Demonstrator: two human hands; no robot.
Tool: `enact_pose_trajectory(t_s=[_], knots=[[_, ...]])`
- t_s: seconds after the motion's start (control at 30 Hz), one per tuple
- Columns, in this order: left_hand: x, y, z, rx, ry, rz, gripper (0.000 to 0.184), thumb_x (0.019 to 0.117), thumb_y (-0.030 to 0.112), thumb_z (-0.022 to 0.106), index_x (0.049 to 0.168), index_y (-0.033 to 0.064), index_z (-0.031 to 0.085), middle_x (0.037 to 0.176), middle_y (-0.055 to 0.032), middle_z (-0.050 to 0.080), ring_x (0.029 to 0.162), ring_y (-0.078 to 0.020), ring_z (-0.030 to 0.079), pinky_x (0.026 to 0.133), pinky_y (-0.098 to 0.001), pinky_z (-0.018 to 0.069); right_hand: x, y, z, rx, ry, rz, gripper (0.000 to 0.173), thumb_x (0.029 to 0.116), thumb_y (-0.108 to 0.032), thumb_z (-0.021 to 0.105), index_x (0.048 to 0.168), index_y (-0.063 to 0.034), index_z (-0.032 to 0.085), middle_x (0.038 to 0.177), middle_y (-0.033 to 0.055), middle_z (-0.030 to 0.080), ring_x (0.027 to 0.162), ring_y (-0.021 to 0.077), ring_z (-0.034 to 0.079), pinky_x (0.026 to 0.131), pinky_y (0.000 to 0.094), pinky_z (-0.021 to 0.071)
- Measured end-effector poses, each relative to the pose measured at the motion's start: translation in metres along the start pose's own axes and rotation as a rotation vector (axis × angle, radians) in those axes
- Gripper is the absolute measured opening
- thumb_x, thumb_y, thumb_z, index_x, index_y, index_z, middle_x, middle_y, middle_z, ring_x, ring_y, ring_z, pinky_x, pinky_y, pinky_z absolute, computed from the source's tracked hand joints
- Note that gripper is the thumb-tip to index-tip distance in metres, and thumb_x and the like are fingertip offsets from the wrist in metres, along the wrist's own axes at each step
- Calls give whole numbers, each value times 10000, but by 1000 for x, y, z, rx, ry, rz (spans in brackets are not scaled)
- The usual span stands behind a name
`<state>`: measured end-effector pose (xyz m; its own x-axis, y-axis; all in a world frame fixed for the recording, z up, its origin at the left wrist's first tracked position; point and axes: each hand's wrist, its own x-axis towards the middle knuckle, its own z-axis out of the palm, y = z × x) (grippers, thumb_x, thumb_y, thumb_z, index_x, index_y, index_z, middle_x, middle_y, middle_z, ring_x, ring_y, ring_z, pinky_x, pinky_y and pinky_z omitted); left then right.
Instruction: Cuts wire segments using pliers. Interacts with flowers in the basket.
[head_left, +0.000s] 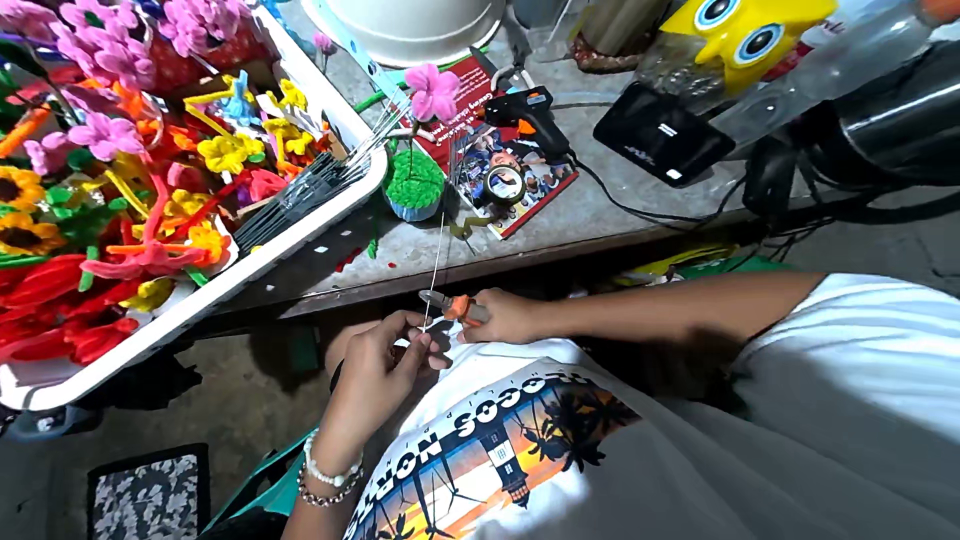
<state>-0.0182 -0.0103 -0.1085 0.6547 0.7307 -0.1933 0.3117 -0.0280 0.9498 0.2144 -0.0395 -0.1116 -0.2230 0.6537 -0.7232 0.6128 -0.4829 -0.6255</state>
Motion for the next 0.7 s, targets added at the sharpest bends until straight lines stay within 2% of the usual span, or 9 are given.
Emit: enact_pose_trajectory(t_s=[0.07, 0.17, 0.27, 0.7], knots=[[3, 1, 1, -65, -14, -37, 179, 1005, 55, 578, 1165, -4, 633, 895, -20, 745, 707, -106, 743, 654, -260, 654, 0, 0, -2, 44, -25, 57, 284, 953, -249, 728, 1026, -13, 588, 818, 44, 541, 682, 109, 516, 647, 304, 456], [3, -1, 5, -114, -13, -56, 178, 1000, 36, 587, 1168, -13, 617, 892, -30, 745, 702, -117, 744, 656, -267, 654, 1, 1, -6, 54, -58, 68, 247, 952, -220, 722, 980, -28, 570, 746, 20, 523, 595, 76, 492, 571, 256, 433], [0, -2, 7, -140, -32, -89, 182, 999, 21, 586, 1177, -14, 597, 903, -45, 746, 719, -133, 752, 674, -280, 659, 2, 1, -7, 22, -88, 85, 229, 956, -213, 717, 972, -39, 570, 727, 16, 517, 565, 72, 475, 536, 245, 411], [-1, -3, 8, -215, -85, -165, 163, 996, -16, 588, 1159, -8, 581, 903, -65, 744, 719, -146, 751, 675, -281, 654, 7, 8, -4, -3, -98, 72, 206, 950, -201, 708, 926, -51, 569, 710, 15, 509, 556, 76, 466, 515, 255, 390]])
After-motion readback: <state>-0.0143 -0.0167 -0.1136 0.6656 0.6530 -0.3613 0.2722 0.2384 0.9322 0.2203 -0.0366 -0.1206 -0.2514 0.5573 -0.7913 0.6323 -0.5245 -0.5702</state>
